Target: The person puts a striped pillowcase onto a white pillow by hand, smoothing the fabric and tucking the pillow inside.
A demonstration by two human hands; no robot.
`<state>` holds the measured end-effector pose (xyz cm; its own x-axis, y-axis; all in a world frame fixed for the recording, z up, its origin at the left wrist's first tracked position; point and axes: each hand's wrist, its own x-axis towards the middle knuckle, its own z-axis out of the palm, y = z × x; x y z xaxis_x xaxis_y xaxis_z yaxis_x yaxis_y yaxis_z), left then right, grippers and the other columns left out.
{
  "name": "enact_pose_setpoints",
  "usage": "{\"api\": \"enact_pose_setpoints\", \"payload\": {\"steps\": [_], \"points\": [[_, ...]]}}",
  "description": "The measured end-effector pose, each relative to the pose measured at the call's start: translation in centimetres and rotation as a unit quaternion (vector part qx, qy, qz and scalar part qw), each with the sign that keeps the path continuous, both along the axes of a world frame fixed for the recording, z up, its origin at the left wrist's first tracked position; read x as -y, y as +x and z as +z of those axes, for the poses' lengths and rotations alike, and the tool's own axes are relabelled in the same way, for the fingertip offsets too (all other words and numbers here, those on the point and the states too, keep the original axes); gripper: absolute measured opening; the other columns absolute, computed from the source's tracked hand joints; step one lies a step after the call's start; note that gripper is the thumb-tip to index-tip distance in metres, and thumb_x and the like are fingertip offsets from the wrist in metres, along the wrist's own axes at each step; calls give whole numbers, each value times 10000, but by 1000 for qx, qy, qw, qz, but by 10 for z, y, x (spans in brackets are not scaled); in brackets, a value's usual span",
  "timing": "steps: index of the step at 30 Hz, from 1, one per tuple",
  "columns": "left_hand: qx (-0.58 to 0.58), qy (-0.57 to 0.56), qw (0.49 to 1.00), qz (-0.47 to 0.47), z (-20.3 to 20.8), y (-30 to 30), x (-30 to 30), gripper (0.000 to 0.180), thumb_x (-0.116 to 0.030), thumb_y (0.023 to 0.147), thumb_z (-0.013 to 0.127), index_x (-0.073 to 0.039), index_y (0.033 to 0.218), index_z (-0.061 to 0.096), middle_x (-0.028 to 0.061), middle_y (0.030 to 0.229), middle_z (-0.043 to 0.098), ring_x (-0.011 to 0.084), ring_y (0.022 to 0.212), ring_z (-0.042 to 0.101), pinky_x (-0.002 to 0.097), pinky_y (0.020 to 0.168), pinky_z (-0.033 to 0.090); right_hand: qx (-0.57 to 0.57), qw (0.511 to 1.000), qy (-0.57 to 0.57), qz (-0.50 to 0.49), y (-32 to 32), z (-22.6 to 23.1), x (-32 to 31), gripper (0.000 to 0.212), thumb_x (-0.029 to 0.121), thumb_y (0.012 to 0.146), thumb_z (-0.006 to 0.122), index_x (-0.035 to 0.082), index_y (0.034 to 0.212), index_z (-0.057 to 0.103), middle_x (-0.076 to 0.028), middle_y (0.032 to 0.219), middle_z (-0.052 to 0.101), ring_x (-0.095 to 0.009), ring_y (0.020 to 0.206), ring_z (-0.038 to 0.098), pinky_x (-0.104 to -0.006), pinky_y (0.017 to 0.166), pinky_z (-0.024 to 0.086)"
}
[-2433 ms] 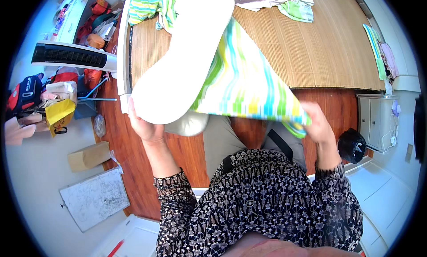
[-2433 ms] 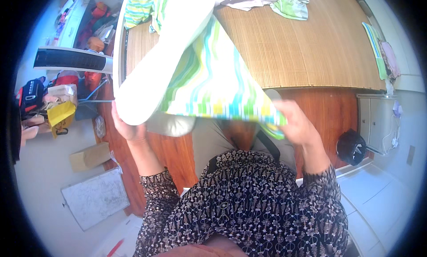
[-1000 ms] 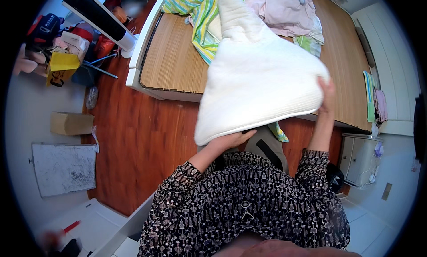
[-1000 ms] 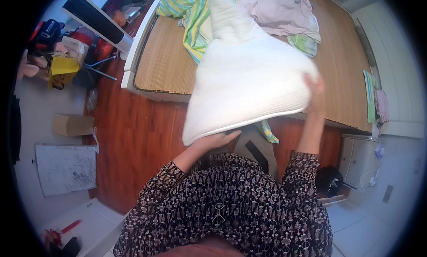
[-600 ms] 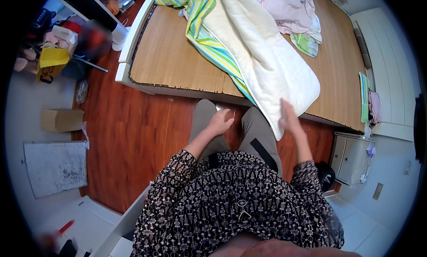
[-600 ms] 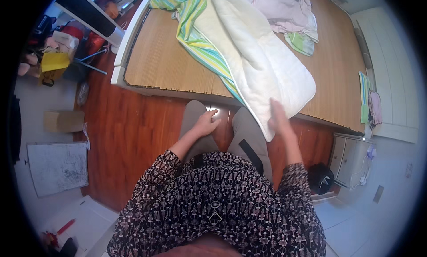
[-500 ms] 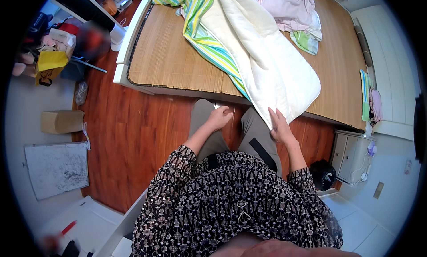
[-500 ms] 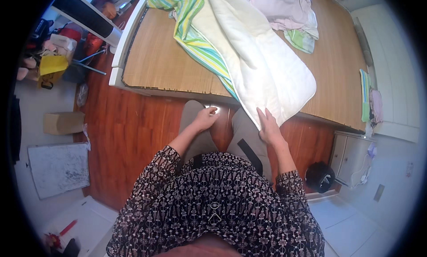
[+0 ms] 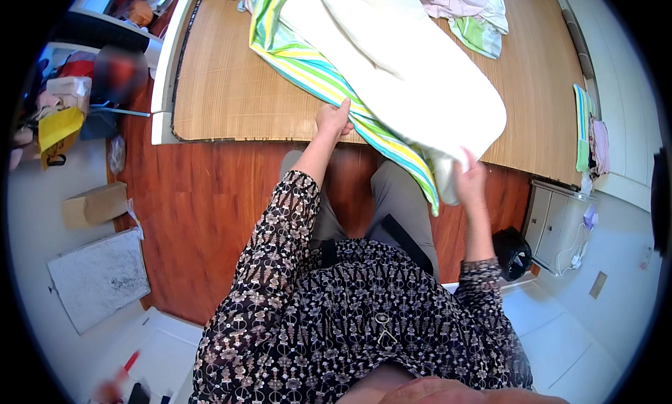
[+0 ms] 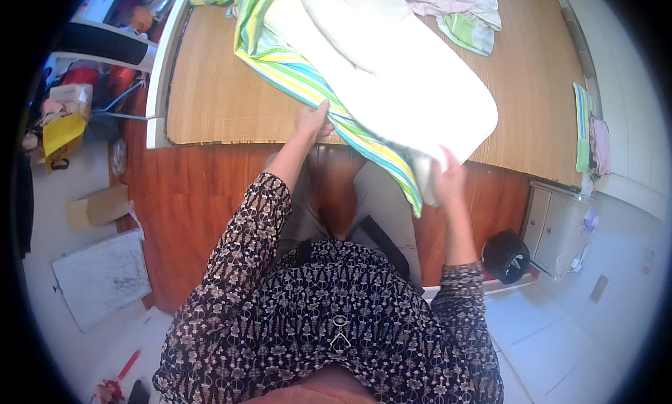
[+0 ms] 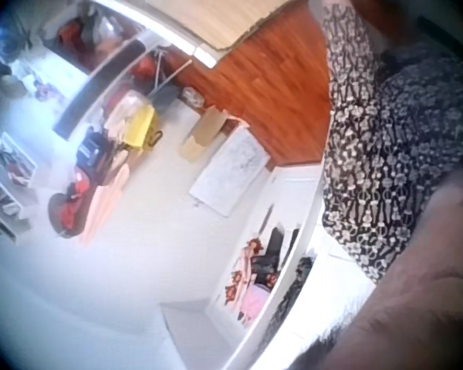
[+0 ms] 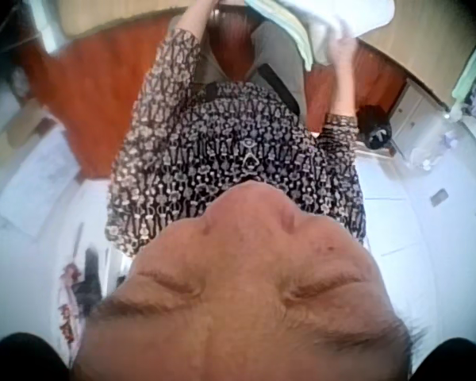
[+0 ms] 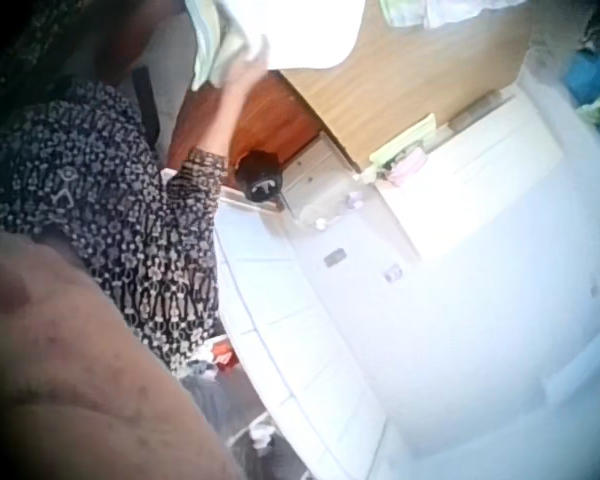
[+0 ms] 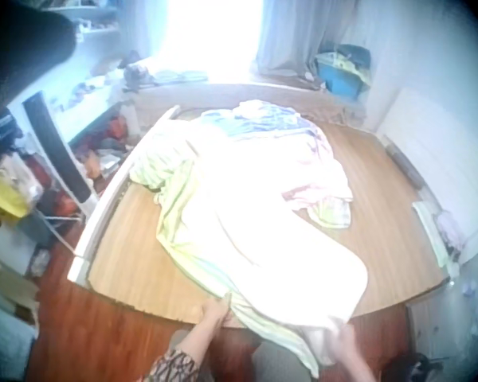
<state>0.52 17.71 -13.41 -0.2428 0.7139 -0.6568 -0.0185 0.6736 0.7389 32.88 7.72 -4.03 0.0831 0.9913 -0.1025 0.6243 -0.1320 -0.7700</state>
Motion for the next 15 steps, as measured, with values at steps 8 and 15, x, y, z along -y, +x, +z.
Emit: {"api": "enact_pose_setpoints", "payload": {"steps": [8,15], "points": [[65,214,950,215,1,30,20,276,-210,980,426,8,1074,566,97,976,642,225,933,607,356,867,468,-193,968,117,-108,31,171,-76,289,107,924,570,-29,1179,577,-97,1060,644,-147,948,612,-275,840,483],[137,272,932,197,101,-62,40,326,-211,983,458,8,1219,506,93,1107,615,163,962,591,318,844,476,-284,948,84,-113,11,190,-76,314,107,922,570,-50,1193,552,-123,1081,647,-173,951,634,-289,829,505]]}}
